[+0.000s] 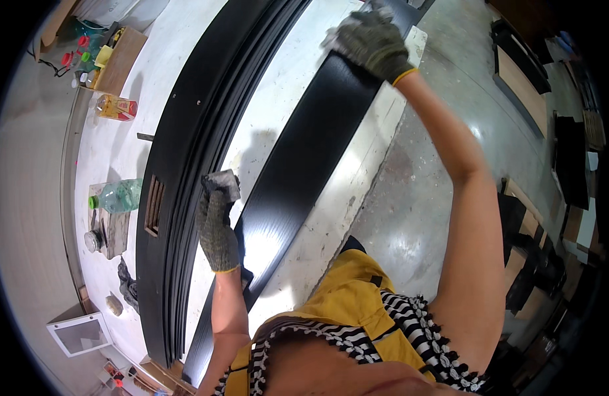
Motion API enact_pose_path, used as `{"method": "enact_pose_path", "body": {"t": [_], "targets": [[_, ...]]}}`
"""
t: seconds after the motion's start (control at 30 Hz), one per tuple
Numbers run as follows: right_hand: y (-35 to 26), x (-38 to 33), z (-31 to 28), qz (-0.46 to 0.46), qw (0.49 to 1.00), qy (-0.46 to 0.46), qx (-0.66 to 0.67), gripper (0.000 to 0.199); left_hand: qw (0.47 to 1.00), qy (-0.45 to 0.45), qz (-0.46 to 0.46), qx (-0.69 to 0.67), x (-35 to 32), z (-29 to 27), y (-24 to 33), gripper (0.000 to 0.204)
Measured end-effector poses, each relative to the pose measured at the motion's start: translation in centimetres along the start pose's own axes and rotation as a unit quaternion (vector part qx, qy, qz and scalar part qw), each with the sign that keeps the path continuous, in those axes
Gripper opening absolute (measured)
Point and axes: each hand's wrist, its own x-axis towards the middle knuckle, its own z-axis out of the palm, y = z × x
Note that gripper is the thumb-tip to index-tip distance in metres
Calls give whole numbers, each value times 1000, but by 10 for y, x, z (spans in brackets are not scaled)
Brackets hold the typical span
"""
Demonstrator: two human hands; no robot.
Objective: The person wipes the surface of long, black, ribbed planks with a cloth. They handle the planks one by one, wiping them thoroughly on a white workbench in a workshop setting.
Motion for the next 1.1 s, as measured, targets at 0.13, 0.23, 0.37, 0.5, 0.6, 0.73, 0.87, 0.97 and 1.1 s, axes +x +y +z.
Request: {"method": "enact_pose_path", "body": {"t": [0.13,0.23,0.37,0.5,0.6,0.73,0.87,0.97,1.1], "targets": [[71,27,28,110,992,-39,-53,31,997,53,-42,34,-5,5,4,37],[99,45,37,200,977,-65,-26,39,998,44,-51,3,-4,6,5,37],[112,69,36,260,954,-139,-50,51,995,43,-89,20,-5,9,14,36],[114,75,38,312,943,-110,-31,45,996,33,-73,31,-2,15,15,34],[71,62,21,272,960,-57,-34,37,994,29,-88,53,-3,12,16,39],[13,-15,25,-56,998,41,-1,38,998,-14,-52,11,5,10,3,42],[-175,-43,-74,-21,972,2,235,49,995,53,6,-81,11,8,-4,42],[-275,-94,-115,-96,862,-51,494,51,994,41,14,-99,18,3,-5,40],[-280,-119,-106,-115,876,-14,468,46,994,-6,-62,-94,7,3,3,42]]}}
